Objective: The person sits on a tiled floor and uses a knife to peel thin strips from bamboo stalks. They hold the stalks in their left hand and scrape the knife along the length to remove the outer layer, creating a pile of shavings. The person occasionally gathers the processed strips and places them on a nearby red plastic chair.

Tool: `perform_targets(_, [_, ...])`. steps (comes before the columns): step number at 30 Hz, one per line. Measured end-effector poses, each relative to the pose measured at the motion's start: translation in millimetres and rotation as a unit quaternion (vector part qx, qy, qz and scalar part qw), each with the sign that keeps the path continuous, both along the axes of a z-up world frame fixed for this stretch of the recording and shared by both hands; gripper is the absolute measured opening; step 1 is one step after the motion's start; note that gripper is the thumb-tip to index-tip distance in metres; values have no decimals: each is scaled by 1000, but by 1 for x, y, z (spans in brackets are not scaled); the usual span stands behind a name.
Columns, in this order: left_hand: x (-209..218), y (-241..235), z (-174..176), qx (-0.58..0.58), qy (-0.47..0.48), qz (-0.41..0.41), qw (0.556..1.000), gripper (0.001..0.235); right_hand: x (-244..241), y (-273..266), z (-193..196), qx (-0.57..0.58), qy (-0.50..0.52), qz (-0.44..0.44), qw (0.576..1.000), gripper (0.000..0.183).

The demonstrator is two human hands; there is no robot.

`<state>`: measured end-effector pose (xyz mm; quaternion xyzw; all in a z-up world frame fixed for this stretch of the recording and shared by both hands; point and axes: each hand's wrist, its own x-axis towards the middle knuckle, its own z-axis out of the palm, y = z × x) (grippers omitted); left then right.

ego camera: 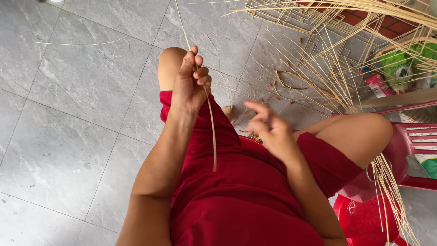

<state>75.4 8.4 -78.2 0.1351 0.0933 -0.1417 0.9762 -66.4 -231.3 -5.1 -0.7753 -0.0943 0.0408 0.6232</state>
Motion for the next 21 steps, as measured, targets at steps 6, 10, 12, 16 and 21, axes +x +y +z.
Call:
perform_targets(6, [18,-46,-29,36,64,7,997,18,-2,33,-5,-130,-159,91,974,41])
perform_targets(10, [11,-62,-39,80,94,-5,992,21,-4,19,-15,40,5,10,999,24])
perform_targets(12, [9,-63,-46,97,95,-5,991,22,-7,4,-17,61,49,-4,997,20])
perform_targets(16, [16,-36,-66,99,78,35,991,22,-17,-38,-28,161,62,-21,985,27])
perform_targets(21, [29,-5,-63,125,96,48,986,23,-19,-144,-65,409,42,-196,890,34])
